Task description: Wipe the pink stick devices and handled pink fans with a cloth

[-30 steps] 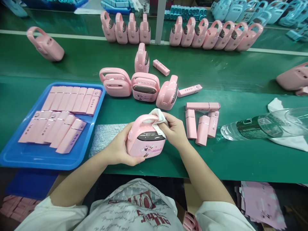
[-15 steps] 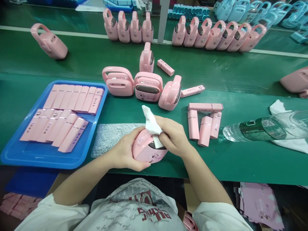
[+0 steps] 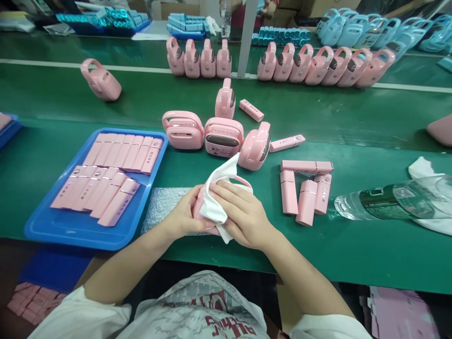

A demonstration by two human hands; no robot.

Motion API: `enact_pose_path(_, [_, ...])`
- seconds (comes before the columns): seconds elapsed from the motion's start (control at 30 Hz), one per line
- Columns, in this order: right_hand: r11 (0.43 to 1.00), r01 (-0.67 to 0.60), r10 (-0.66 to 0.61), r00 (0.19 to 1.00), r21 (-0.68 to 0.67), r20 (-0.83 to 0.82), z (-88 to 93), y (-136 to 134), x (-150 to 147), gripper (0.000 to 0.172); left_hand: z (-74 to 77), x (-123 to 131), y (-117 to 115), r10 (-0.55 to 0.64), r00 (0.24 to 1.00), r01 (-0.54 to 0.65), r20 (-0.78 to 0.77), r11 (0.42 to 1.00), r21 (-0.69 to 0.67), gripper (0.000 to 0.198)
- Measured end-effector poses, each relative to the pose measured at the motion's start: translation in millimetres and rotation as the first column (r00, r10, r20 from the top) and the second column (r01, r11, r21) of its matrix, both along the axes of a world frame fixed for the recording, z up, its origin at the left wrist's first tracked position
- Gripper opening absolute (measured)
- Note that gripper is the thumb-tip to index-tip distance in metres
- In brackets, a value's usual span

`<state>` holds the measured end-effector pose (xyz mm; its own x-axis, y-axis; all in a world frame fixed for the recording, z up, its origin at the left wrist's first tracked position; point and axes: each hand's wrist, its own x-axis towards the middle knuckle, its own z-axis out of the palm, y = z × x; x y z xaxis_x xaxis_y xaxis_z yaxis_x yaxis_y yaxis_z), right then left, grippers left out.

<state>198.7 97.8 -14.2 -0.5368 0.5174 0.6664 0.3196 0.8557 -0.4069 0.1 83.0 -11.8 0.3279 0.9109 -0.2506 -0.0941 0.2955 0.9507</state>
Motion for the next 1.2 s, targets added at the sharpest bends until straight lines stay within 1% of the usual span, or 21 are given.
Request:
enact_pose_path(0.1, [0.999,0.043,-0.045,0.993,-0.022,-0.112,-1.1,1.2,6.4,0.055,6.7,4.2,2.2,0.013,0.984,0.007,0.175,0.993,-0.114,0.062])
enact_pose_path(0.17, [0.997,0.072,-0.078,0.981,-0.041,-0.178,-2.2,0.9,10.6,0.052,10.8,6.4,4.2,0.051,0.961,0.007,0.272,0.978,-0.209,0.059])
enact_pose_path(0.3, [0.99,0.123,-0.137,0.952,-0.069,-0.273,-4.6,-3.2,8.4,0.053,12.8,8.0,8.0,0.237,0.909,-0.088,0.343,0.913,-0.399,0.058])
enact_pose_path(0.4, [0.983,0.167,-0.182,0.939,-0.075,-0.292,-8.9,-4.7,0.5,0.052,13.2,8.2,10.4,0.368,0.852,-0.161,0.371,0.86,-0.484,0.051])
enact_pose_path(0.47, [0.983,0.181,-0.18,0.947,-0.02,-0.265,-13.4,-3.6,-5.8,0.052,14.9,8.6,11.3,0.403,0.825,-0.174,0.397,0.848,-0.5,0.048])
enact_pose_path(0.53, [0.975,0.212,-0.191,0.953,0.067,-0.234,-18.9,-2.8,-12.7,0.054,16.8,9.5,11.6,0.406,0.812,-0.163,0.419,0.848,-0.504,0.047])
enact_pose_path(0.6, [0.955,0.258,-0.227,0.953,0.147,-0.202,-24.6,-4.1,-20.2,0.056,17.8,10.7,11.7,0.406,0.807,-0.15,0.428,0.843,-0.516,0.049])
enact_pose_path(0.67, [0.936,0.281,-0.258,0.958,0.212,-0.128,-29.5,-8.0,-27.5,0.054,17.3,11.8,11.9,0.422,0.793,-0.148,0.44,0.834,-0.532,0.05])
enact_pose_path(0.7, [0.932,0.27,-0.261,0.963,0.241,-0.07,-31.3,-10.1,-30.4,0.052,16.7,12.1,12.2,0.423,0.787,-0.135,0.45,0.829,-0.543,0.051])
enact_pose_path(0.77, [0.937,0.196,-0.222,0.973,0.288,0.06,-32.9,-12.7,-33.4,0.047,15.6,11.8,12.8,0.416,0.774,-0.101,0.477,0.825,-0.555,0.054])
enact_pose_path(0.8, [0.94,0.153,-0.192,0.976,0.306,0.102,-32.6,-12.5,-33.1,0.046,15.4,11.3,13.1,0.421,0.764,-0.103,0.489,0.827,-0.552,0.054])
enact_pose_path(0.83, [0.939,0.135,-0.179,0.977,0.315,0.115,-31.5,-11.2,-31.9,0.047,15.6,10.6,13.4,0.434,0.753,-0.121,0.494,0.83,-0.545,0.052])
enact_pose_path(0.87, [0.937,0.148,-0.189,0.977,0.316,0.103,-29.9,-8.9,-30.0,0.049,16.1,9.9,13.6,0.454,0.742,-0.151,0.494,0.83,-0.537,0.049])
enact_pose_path(0.93, [0.921,0.238,-0.256,0.966,0.307,0.018,-25.8,-3.6,-26.4,0.054,17.5,8.9,13.6,0.504,0.713,-0.225,0.487,0.823,-0.522,0.042])
enact_pose_path(0.97, [0.912,0.279,-0.287,0.958,0.302,-0.019,-24.0,-1.4,-25.5,0.056,18.0,8.8,13.4,0.514,0.708,-0.236,0.484,0.818,-0.524,0.04])
enact_pose_path(1.0, [0.905,0.295,-0.3,0.953,0.307,-0.029,-22.9,-0.1,-25.4,0.055,18.2,9.2,13.1,0.516,0.704,-0.233,0.489,0.818,-0.526,0.039])
enact_pose_path(1.07, [0.906,0.242,-0.265,0.964,0.347,0.02,-23.6,0.0,-27.3,0.051,17.8,10.7,12.4,0.501,0.693,-0.214,0.518,0.83,-0.516,0.038])
enact_pose_path(1.13, [0.905,0.182,-0.226,0.971,0.385,0.073,-28.4,-1.7,-29.4,0.048,17.1,12.3,11.4,0.475,0.693,-0.198,0.543,0.849,-0.49,0.039])
enact_pose_path(1.2, [0.918,0.193,-0.21,0.978,0.346,0.011,-35.6,-2.7,-29.1,0.051,16.9,12.4,10.4,0.453,0.71,-0.188,0.539,0.86,-0.475,0.04])
